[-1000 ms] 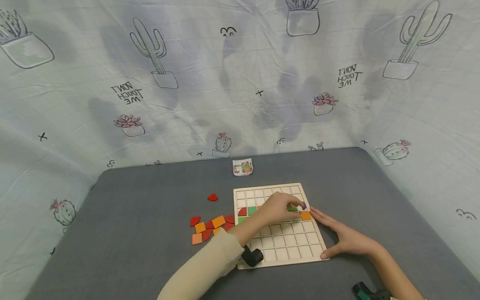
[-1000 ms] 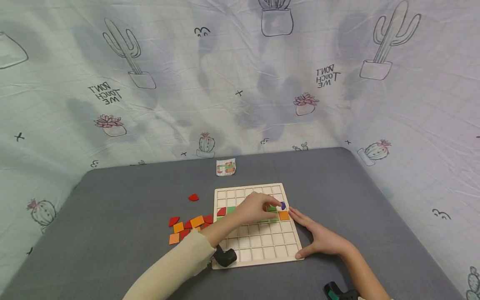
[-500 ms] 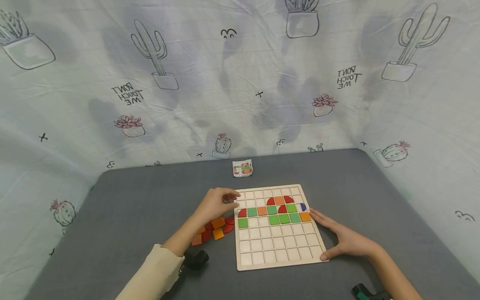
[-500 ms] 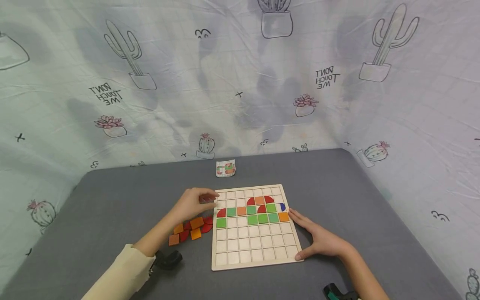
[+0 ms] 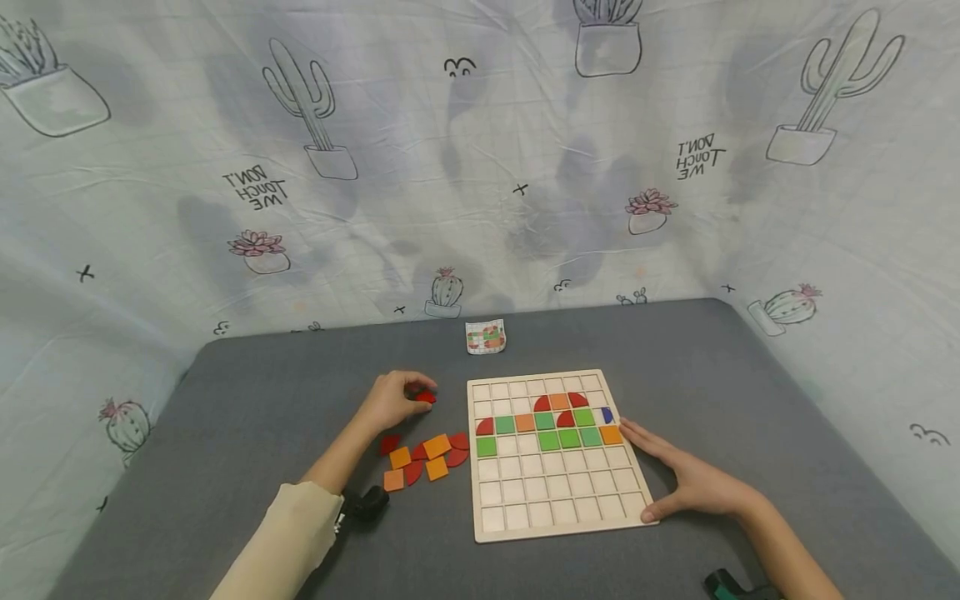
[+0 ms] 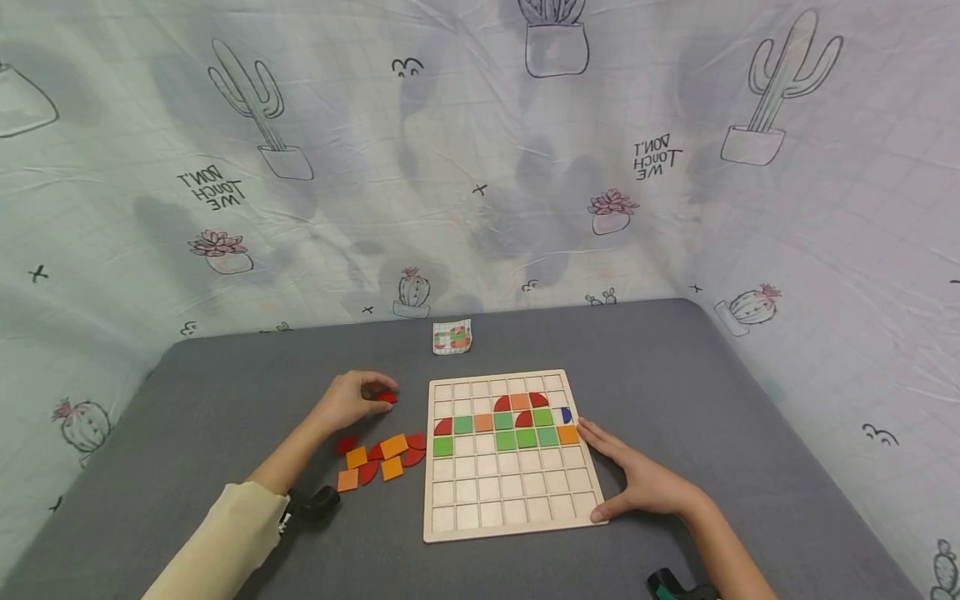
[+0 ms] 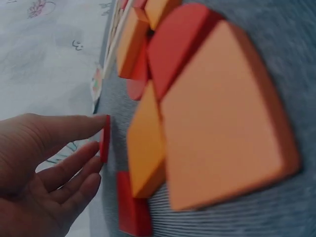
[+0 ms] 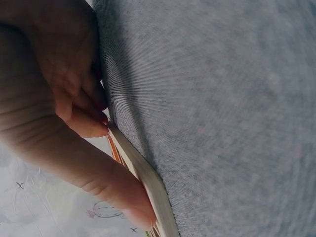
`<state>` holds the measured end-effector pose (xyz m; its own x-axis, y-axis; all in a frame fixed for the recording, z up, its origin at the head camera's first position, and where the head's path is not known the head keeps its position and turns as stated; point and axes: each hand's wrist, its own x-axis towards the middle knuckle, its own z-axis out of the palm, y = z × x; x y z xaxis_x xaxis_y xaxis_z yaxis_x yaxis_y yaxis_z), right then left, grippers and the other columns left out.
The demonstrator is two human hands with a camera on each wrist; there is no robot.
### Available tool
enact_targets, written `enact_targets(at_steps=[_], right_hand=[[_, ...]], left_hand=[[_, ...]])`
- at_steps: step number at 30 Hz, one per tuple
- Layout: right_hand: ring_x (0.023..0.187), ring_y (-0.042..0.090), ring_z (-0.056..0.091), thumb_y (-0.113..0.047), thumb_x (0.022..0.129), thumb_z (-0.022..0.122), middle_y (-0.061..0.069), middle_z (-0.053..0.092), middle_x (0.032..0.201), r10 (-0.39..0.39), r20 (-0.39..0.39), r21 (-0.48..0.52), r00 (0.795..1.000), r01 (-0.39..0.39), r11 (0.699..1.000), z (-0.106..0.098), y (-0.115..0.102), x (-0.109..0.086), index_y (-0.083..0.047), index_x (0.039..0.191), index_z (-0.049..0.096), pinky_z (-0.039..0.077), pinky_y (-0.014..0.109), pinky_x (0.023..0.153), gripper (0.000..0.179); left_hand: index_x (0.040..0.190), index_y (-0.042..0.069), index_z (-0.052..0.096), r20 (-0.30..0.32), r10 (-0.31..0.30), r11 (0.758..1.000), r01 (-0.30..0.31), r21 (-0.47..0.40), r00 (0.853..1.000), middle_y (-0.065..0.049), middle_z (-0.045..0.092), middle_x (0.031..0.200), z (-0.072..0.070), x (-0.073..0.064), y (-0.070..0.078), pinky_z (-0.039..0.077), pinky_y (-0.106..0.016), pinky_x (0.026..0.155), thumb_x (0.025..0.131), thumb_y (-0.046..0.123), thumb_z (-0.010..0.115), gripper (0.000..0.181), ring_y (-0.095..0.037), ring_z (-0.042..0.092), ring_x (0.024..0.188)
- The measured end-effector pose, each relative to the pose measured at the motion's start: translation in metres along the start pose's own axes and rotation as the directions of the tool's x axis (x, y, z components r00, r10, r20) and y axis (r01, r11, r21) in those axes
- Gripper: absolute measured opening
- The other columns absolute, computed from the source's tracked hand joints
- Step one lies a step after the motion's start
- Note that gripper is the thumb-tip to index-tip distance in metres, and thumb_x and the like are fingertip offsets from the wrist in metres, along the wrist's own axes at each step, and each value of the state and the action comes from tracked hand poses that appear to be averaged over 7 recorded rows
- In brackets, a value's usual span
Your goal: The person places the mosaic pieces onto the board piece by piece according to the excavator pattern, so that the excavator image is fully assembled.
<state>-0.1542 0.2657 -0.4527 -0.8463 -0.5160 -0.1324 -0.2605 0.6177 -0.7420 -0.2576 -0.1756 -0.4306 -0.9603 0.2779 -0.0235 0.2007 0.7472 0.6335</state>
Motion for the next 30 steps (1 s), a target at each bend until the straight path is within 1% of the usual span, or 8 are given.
enact_targets(at_steps=[3, 8, 13, 17, 21, 25, 28, 30], right_hand=[[0.126, -0.019, 0.004, -0.038, 0.064, 0.082, 0.013, 0.016, 0.153, 0.001, 0.002, 0.002, 1.0, -0.001, 1.0, 0.0, 0.0, 0.0, -0.018, 0.149, 0.019, 0.032, 0.044, 0.099, 0.107], [0.125, -0.021, 0.004, -0.038, 0.064, 0.082, 0.013, 0.015, 0.153, -0.011, 0.007, 0.009, 1.0, 0.011, 1.0, 0.0, 0.0, 0.0, -0.017, 0.149, 0.02, 0.031, 0.036, 0.099, 0.107], [0.125, -0.021, 0.004, -0.037, 0.065, 0.082, 0.014, 0.015, 0.153, -0.019, 0.005, 0.012, 1.0, 0.019, 1.0, 0.0, 0.0, 0.0, -0.016, 0.149, 0.02, 0.031, 0.033, 0.099, 0.106], [0.126, -0.019, 0.004, -0.036, 0.065, 0.082, 0.014, 0.015, 0.153, -0.02, 0.004, 0.017, 1.0, 0.02, 1.0, 0.001, 0.001, 0.0, -0.016, 0.149, 0.02, 0.03, 0.031, 0.1, 0.106], [0.126, -0.02, 0.004, -0.036, 0.065, 0.082, 0.014, 0.014, 0.153, -0.02, 0.007, 0.023, 1.0, 0.02, 1.0, 0.001, 0.001, 0.0, -0.017, 0.149, 0.019, 0.03, 0.031, 0.1, 0.107], [0.125, -0.021, 0.004, -0.036, 0.065, 0.082, 0.014, 0.014, 0.153, -0.012, 0.007, 0.017, 1.0, 0.012, 1.0, 0.001, 0.001, 0.001, -0.017, 0.149, 0.019, 0.031, 0.036, 0.1, 0.107], [0.124, -0.021, 0.003, -0.037, 0.065, 0.082, 0.013, 0.014, 0.154, 0.001, 0.006, 0.018, 1.0, -0.002, 1.0, 0.001, 0.0, 0.001, -0.018, 0.149, 0.019, 0.031, 0.039, 0.1, 0.107], [0.124, -0.021, 0.004, -0.037, 0.064, 0.082, 0.013, 0.014, 0.154, 0.008, 0.008, 0.026, 1.0, -0.008, 1.0, 0.0, -0.001, 0.001, -0.018, 0.149, 0.019, 0.03, 0.039, 0.1, 0.107]], left_hand=[[0.1, 0.012, 0.071, -0.003, 0.012, 1.0, -0.012, -0.003, 1.0, -0.005, 0.066, 0.099, 0.003, 0.0, -0.002, 0.049, -0.04, 0.078, 0.075, 0.01, 0.076, 0.026, -0.022, 0.061, 0.089], [0.101, 0.012, 0.07, -0.005, 0.027, 1.0, -0.027, 0.008, 1.0, -0.003, 0.067, 0.097, 0.006, -0.001, -0.003, 0.049, -0.035, 0.073, 0.075, 0.008, 0.075, 0.027, -0.018, 0.059, 0.083], [0.102, 0.012, 0.07, 0.01, 0.059, 0.998, -0.059, -0.002, 0.998, -0.002, 0.067, 0.097, 0.006, -0.005, -0.004, 0.05, -0.034, 0.073, 0.075, 0.008, 0.076, 0.028, -0.017, 0.059, 0.082], [0.103, 0.012, 0.07, -0.002, 0.063, 0.998, -0.063, -0.019, 0.998, -0.001, 0.068, 0.098, 0.007, -0.007, -0.007, 0.049, -0.032, 0.072, 0.075, 0.011, 0.076, 0.028, -0.016, 0.059, 0.082], [0.102, 0.012, 0.07, -0.01, 0.078, 0.997, -0.078, -0.015, 0.997, -0.001, 0.068, 0.097, 0.009, -0.009, -0.006, 0.05, -0.032, 0.072, 0.076, 0.013, 0.076, 0.027, -0.015, 0.06, 0.08], [0.104, 0.013, 0.07, 0.025, 0.121, 0.992, -0.12, -0.042, 0.992, 0.0, 0.068, 0.098, 0.01, -0.012, 0.002, 0.051, -0.034, 0.077, 0.077, 0.013, 0.075, 0.027, -0.016, 0.062, 0.085], [0.106, 0.013, 0.069, 0.057, 0.159, 0.986, -0.155, -0.068, 0.986, 0.001, 0.067, 0.101, 0.012, -0.014, 0.014, 0.051, -0.034, 0.079, 0.078, 0.013, 0.074, 0.028, -0.015, 0.062, 0.089], [0.106, 0.012, 0.069, 0.067, 0.2, 0.978, -0.195, -0.072, 0.978, 0.001, 0.067, 0.102, 0.014, -0.015, 0.024, 0.051, -0.035, 0.079, 0.078, 0.012, 0.074, 0.029, -0.015, 0.061, 0.088]])
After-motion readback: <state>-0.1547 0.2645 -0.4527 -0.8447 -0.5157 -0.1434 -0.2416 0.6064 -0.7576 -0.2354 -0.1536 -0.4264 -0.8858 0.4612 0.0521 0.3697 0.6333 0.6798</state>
